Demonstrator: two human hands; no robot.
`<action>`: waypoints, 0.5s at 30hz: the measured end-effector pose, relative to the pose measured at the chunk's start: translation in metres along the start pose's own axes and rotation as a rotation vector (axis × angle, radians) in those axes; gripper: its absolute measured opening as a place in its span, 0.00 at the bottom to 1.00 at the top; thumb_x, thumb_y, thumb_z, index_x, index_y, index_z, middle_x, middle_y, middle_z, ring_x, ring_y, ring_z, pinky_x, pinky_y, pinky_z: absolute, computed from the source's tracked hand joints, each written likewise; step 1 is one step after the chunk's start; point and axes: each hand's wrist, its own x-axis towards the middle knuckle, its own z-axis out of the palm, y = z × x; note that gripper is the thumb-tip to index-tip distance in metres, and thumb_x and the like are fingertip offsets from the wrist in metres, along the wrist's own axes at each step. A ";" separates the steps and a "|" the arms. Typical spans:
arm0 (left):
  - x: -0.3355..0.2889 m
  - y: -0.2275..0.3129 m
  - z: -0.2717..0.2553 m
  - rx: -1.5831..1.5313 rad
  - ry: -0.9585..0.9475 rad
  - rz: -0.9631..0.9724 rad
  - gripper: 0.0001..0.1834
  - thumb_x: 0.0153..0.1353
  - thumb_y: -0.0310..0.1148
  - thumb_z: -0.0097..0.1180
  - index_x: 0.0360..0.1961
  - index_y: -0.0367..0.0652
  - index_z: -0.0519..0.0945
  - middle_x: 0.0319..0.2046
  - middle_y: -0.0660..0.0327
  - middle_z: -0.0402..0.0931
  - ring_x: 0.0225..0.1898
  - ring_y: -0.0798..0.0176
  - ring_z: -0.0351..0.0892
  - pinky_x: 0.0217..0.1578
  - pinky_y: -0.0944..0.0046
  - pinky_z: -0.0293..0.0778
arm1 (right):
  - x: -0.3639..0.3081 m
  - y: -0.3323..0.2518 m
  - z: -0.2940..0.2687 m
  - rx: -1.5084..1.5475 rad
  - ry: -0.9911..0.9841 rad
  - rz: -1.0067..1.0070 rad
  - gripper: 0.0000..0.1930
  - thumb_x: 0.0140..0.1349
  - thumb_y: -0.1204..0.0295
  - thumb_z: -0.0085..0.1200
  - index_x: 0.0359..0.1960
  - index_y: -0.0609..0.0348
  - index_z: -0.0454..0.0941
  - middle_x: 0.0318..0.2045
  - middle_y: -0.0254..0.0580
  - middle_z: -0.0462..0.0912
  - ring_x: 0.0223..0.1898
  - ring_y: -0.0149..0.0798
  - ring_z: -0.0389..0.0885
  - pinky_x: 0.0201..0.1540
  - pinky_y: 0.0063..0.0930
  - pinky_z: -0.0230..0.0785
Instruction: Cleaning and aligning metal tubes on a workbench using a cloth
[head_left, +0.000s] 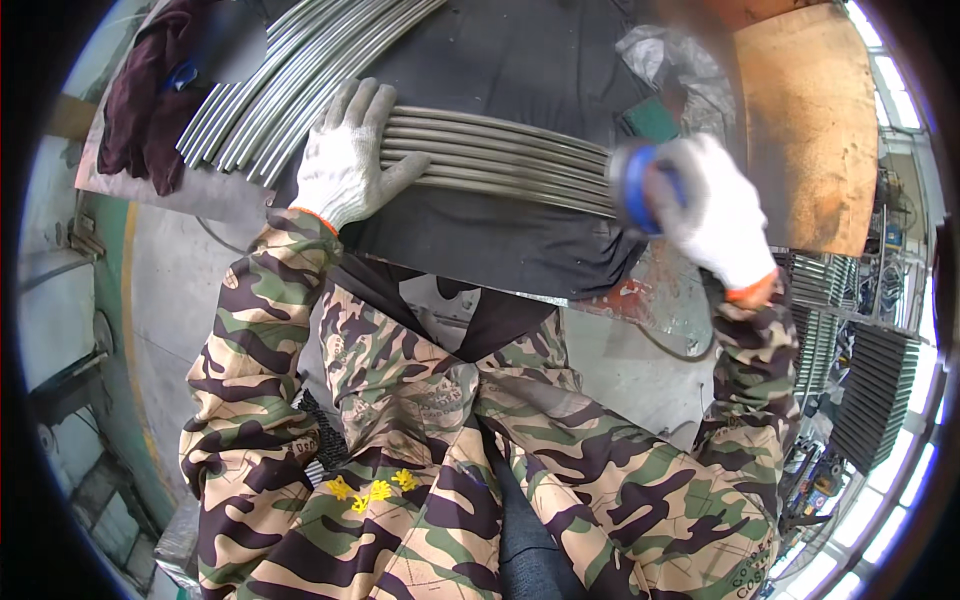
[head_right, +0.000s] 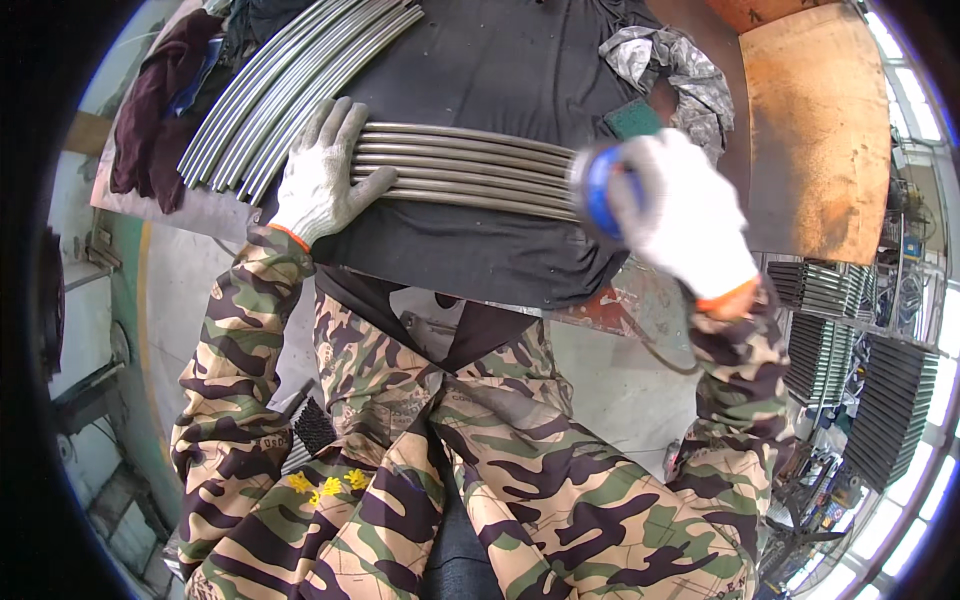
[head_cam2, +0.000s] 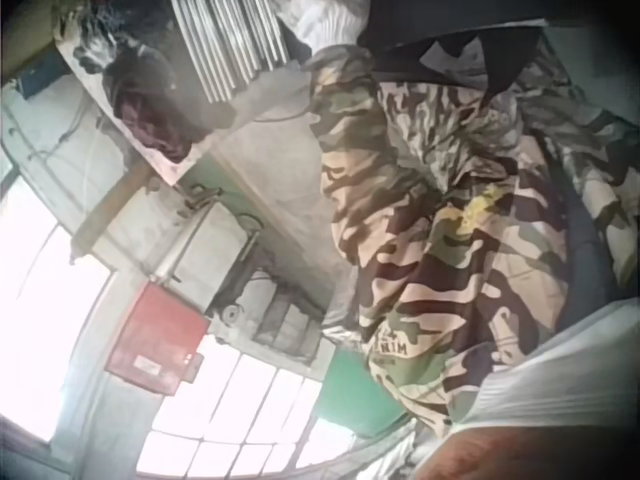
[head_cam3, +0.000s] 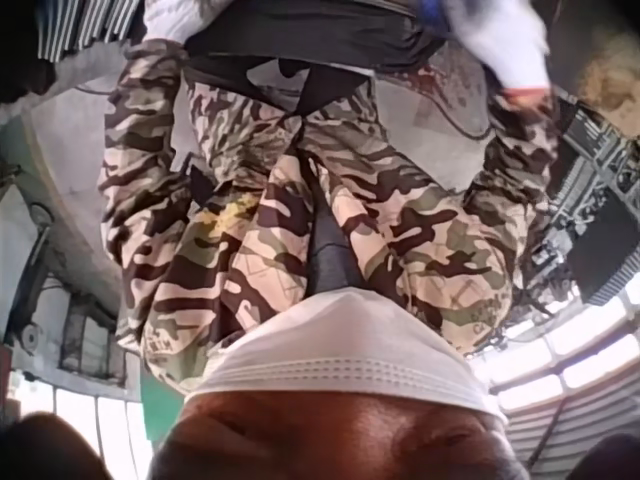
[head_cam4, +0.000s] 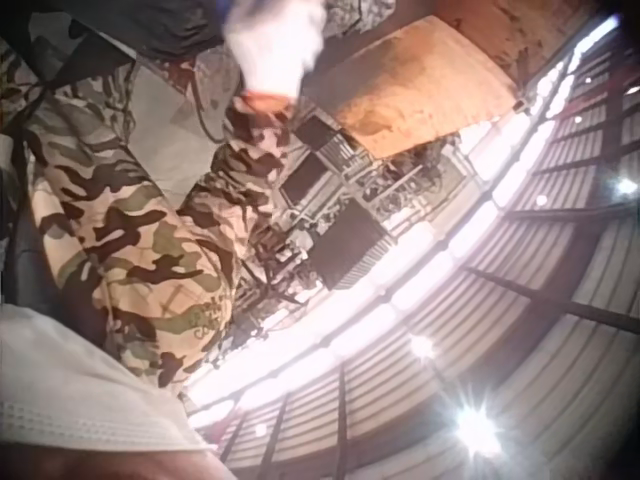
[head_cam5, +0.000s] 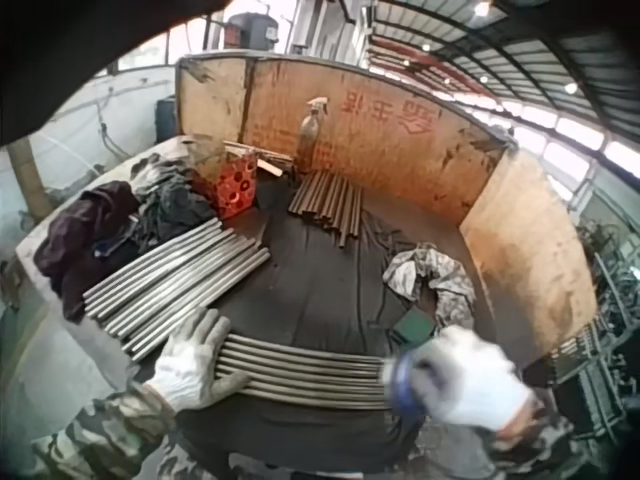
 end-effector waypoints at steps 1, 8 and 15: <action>0.000 0.001 -0.004 -0.015 -0.033 -0.011 0.50 0.65 0.60 0.68 0.78 0.37 0.70 0.77 0.36 0.67 0.80 0.31 0.62 0.78 0.35 0.59 | 0.006 -0.011 0.015 -0.021 -0.065 -0.020 0.08 0.69 0.66 0.63 0.44 0.54 0.82 0.40 0.50 0.83 0.41 0.57 0.86 0.44 0.48 0.82; 0.007 0.004 0.007 -0.018 0.091 0.036 0.48 0.58 0.59 0.72 0.70 0.35 0.75 0.71 0.41 0.72 0.76 0.32 0.67 0.74 0.36 0.66 | 0.043 -0.016 0.083 -0.100 -0.138 -0.079 0.10 0.69 0.63 0.61 0.44 0.54 0.80 0.38 0.53 0.80 0.40 0.58 0.85 0.37 0.54 0.82; 0.003 0.009 0.004 -0.044 0.034 0.013 0.49 0.65 0.60 0.69 0.76 0.36 0.72 0.76 0.37 0.68 0.80 0.31 0.62 0.77 0.34 0.61 | 0.044 -0.015 0.083 -0.067 -0.173 -0.063 0.09 0.68 0.64 0.62 0.43 0.53 0.81 0.41 0.51 0.82 0.43 0.60 0.85 0.47 0.53 0.81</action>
